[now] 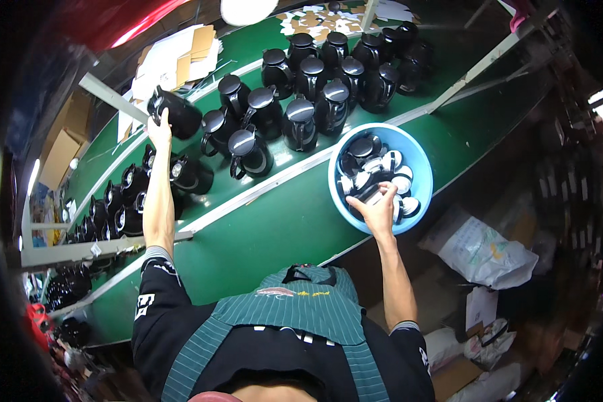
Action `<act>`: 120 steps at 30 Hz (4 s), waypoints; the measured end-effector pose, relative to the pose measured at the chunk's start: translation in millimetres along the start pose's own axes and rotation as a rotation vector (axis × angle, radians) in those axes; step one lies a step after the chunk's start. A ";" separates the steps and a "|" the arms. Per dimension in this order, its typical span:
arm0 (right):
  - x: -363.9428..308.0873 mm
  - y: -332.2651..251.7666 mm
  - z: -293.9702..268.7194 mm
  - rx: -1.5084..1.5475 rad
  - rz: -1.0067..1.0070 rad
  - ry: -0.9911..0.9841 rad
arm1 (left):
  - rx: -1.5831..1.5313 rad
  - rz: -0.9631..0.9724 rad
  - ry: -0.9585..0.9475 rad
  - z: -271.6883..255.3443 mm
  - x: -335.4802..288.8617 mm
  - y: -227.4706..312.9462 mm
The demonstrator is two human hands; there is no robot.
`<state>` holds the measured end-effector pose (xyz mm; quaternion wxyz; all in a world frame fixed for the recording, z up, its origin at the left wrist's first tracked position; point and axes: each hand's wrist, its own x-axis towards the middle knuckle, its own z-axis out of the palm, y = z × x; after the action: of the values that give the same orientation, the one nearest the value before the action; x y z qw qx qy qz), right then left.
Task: The person repeatedly picks up black kettles from a green conveyor belt and attaches white circular lids from a blue basin. They place the assembled kettles back on the belt in rows. The process is continuous and repetitive throughout the clip.
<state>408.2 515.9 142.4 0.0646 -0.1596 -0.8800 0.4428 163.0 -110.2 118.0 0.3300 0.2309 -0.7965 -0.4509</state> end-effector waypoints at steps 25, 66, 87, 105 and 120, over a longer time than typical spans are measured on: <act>-29.5 -193.8 72.8 0.146 -0.832 -0.870 | 0.363 0.474 -0.753 -166.5 -304.9 213.5; -65.0 -111.1 93.1 0.159 -0.980 -0.558 | 0.566 0.611 -0.833 -134.6 -353.7 196.8; -24.5 -13.7 61.9 -0.132 -0.276 -0.099 | 0.003 0.418 -0.082 -86.7 -147.3 152.0; 30.9 86.2 73.7 -0.823 0.167 -0.460 | 0.147 0.193 -0.253 0.8 -107.0 -11.6; 19.3 11.6 54.4 -0.154 -0.236 -0.180 | 0.806 -0.016 -0.197 -106.7 -170.9 -18.6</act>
<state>378.8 487.6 100.0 0.0246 -0.0195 -0.9262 0.3758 358.2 -65.9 87.6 0.1317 0.3036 -0.9353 -0.1257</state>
